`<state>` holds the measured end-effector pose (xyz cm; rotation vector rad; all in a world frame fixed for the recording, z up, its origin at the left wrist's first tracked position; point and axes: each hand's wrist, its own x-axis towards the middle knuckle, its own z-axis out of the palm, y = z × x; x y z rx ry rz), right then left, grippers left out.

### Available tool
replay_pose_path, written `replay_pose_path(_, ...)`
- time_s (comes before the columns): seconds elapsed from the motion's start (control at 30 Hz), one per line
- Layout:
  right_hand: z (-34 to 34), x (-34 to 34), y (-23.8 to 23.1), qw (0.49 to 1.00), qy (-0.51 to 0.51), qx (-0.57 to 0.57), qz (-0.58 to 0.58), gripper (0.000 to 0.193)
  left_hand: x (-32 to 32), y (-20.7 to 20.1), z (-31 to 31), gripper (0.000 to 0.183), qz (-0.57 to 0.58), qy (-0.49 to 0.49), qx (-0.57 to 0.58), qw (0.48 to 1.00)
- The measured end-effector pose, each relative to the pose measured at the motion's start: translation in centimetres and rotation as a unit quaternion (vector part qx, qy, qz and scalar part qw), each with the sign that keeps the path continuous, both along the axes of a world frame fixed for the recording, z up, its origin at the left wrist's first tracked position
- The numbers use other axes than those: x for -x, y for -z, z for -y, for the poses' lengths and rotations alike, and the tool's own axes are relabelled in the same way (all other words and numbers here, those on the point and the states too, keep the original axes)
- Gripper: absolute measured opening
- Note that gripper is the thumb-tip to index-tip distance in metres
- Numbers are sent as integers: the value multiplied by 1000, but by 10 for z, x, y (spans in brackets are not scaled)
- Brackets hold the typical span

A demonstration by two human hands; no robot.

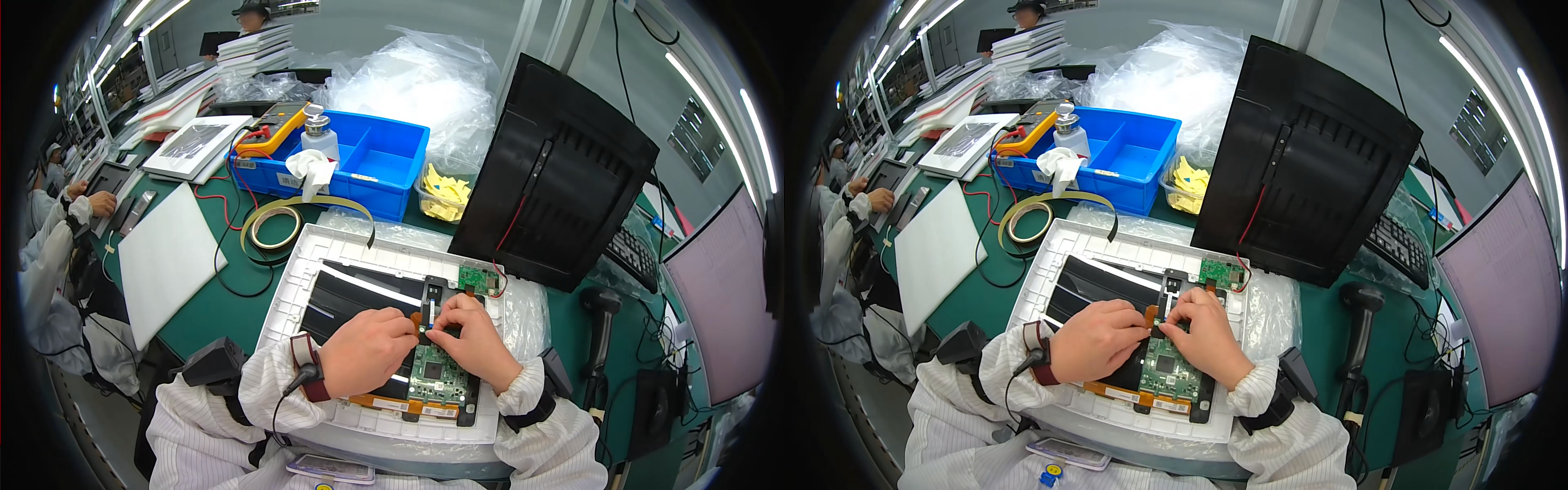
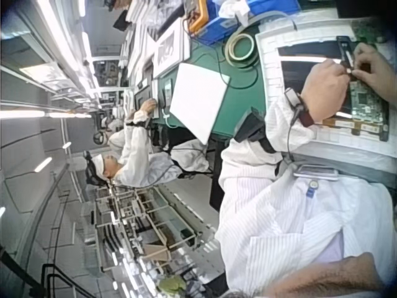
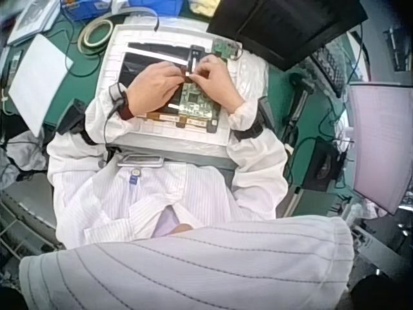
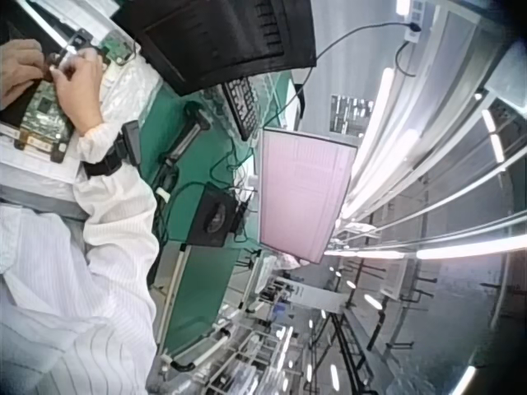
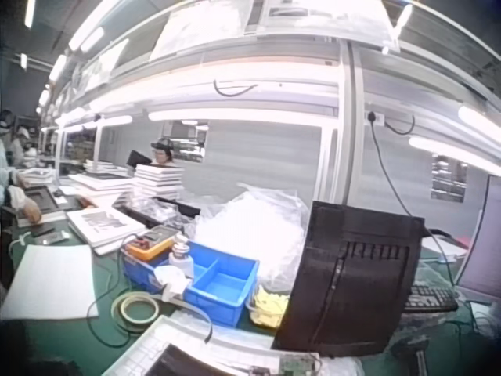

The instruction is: Assembling the internal components and connecting ribbon cables of an electronic tablet or screen device.

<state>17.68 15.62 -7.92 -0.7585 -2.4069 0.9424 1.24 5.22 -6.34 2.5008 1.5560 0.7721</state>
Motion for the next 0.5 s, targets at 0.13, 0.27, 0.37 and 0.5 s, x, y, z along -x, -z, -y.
replay_pose_path(0.13, 1, 0, 1, 1000, 11, 5, -6, 11, -4, 1, 1, 21, -27, -1, -5, 1000)
replay_pose_path(0.27, 3, 1, 2, 999, 7, -38, -15, 10, -6, 4, 2, 23, -46, -1, 5, 999)
replay_pose_path(0.37, 3, 2, 4, 998, 7, -62, -18, 10, -5, 4, 1, 23, -56, -3, 2, 998)
replay_pose_path(0.5, 4, 1, 3, 997, 11, -74, -21, 11, -5, 4, 1, 23, -56, 1, 4, 998)
